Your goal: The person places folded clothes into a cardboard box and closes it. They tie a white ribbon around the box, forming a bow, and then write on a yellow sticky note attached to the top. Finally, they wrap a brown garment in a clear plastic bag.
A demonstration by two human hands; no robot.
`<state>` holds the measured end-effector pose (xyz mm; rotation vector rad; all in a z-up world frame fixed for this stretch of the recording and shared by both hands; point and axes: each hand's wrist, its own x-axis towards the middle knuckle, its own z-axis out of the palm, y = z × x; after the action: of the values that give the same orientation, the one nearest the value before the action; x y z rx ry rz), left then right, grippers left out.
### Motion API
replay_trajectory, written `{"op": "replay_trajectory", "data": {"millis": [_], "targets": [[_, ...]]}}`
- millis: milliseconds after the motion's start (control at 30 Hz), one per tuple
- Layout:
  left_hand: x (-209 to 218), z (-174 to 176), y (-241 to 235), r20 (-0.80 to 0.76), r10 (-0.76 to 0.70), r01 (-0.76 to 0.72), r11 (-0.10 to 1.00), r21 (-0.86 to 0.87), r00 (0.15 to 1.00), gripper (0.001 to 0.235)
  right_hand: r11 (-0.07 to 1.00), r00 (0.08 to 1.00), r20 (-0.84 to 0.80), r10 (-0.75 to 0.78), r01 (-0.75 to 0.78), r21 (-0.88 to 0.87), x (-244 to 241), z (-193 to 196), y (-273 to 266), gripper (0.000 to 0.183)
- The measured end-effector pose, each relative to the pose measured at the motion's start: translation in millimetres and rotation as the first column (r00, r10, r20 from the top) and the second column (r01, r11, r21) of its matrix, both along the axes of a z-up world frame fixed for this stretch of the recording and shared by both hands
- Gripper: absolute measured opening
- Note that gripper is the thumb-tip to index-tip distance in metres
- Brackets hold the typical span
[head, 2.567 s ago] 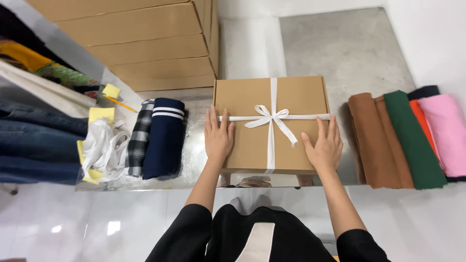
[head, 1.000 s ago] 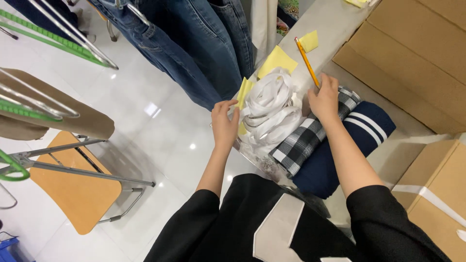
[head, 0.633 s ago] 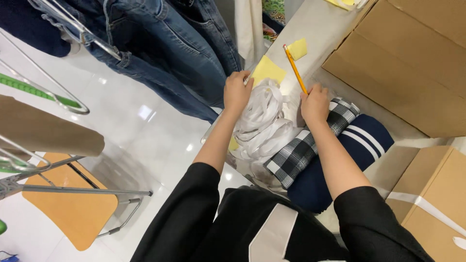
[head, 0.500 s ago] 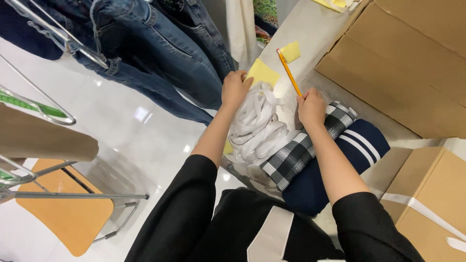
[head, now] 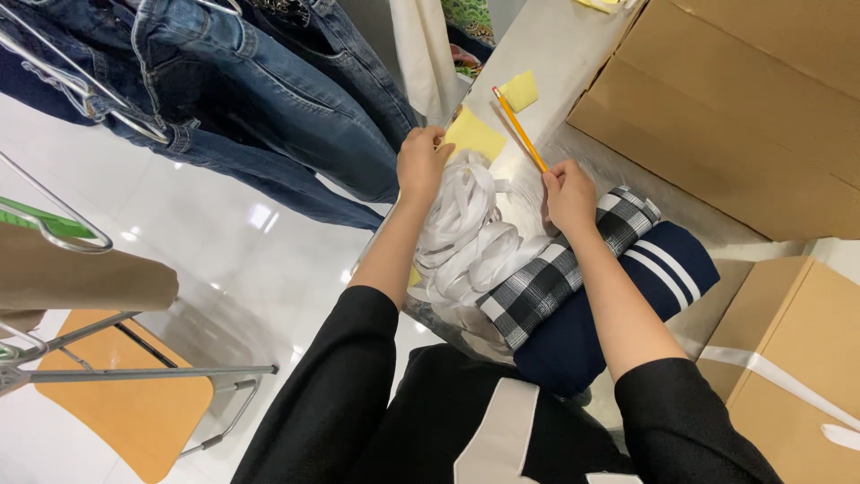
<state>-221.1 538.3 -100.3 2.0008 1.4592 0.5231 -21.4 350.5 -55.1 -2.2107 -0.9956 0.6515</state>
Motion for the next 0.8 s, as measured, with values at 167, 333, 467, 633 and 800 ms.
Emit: {"op": "replay_trajectory", "data": {"millis": [167, 333, 467, 633, 800], "targets": [[-2, -6, 1, 0.041, 0.011, -0.012, 1.0, 0.019, 0.999, 0.026, 0.999, 1.0, -0.01, 0.026, -0.026, 0.027, 6, -10, -1, 0.02], [-1, 0, -2, 0.106, 0.012, -0.021, 0.996, 0.084, 0.994, 0.028, 0.999, 0.999, -0.027, 0.033, -0.032, 0.039, 6, -6, -3, 0.018], [3, -8, 3, 0.004, 0.008, -0.009, 0.994, 0.105, 1.0, 0.023, 0.998, 0.998, -0.056, 0.018, -0.015, 0.059, 6, -7, -2, 0.018], [4, 0, 8, -0.036, -0.016, 0.017, 1.0, 0.021, 0.999, 0.016, 0.989, 0.977, -0.207, -0.044, 0.072, 0.129, 11, -24, 2, 0.017], [2, 47, -10, 0.096, -0.036, 0.046, 0.993, -0.109, 0.995, 0.021, 0.931, 0.694, -0.714, -0.092, 0.314, 0.186, 11, -15, -4, 0.028]]}}
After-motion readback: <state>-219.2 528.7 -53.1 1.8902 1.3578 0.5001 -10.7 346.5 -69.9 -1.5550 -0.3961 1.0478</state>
